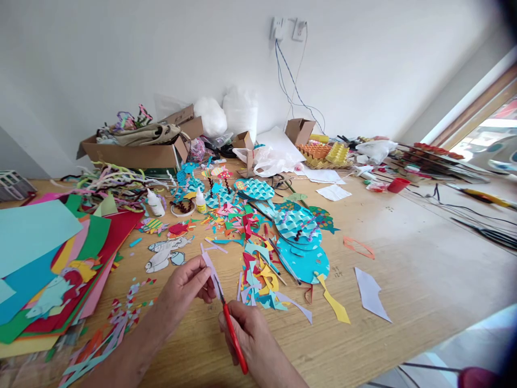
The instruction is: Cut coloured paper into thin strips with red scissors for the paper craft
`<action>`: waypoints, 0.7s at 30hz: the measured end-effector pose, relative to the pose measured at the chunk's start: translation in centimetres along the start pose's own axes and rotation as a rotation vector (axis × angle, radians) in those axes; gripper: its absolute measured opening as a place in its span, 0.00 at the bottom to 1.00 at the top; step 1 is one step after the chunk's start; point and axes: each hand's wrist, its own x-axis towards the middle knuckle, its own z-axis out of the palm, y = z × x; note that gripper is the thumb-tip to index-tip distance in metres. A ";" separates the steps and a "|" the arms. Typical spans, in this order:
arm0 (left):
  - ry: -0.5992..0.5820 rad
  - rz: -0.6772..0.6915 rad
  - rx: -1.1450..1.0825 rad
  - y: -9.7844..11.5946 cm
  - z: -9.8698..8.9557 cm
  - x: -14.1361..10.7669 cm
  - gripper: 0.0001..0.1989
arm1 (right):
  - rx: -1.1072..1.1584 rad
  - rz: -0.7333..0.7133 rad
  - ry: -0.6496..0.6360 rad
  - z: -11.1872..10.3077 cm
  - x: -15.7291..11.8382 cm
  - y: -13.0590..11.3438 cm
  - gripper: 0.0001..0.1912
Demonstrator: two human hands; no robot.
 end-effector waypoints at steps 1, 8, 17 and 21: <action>-0.005 0.002 -0.007 0.0 0.0 0.0 0.09 | -0.007 -0.006 0.008 0.0 0.0 0.0 0.19; -0.007 0.022 -0.002 0.0 -0.5 0.3 0.09 | -0.037 -0.041 0.038 0.1 0.1 0.6 0.17; -0.028 -0.003 -0.005 -0.3 -0.3 0.2 0.10 | -0.068 -0.034 0.021 0.0 0.1 -0.4 0.15; -0.044 0.005 -0.026 -0.7 -0.2 0.2 0.09 | -0.034 -0.028 0.026 0.0 0.1 -0.3 0.15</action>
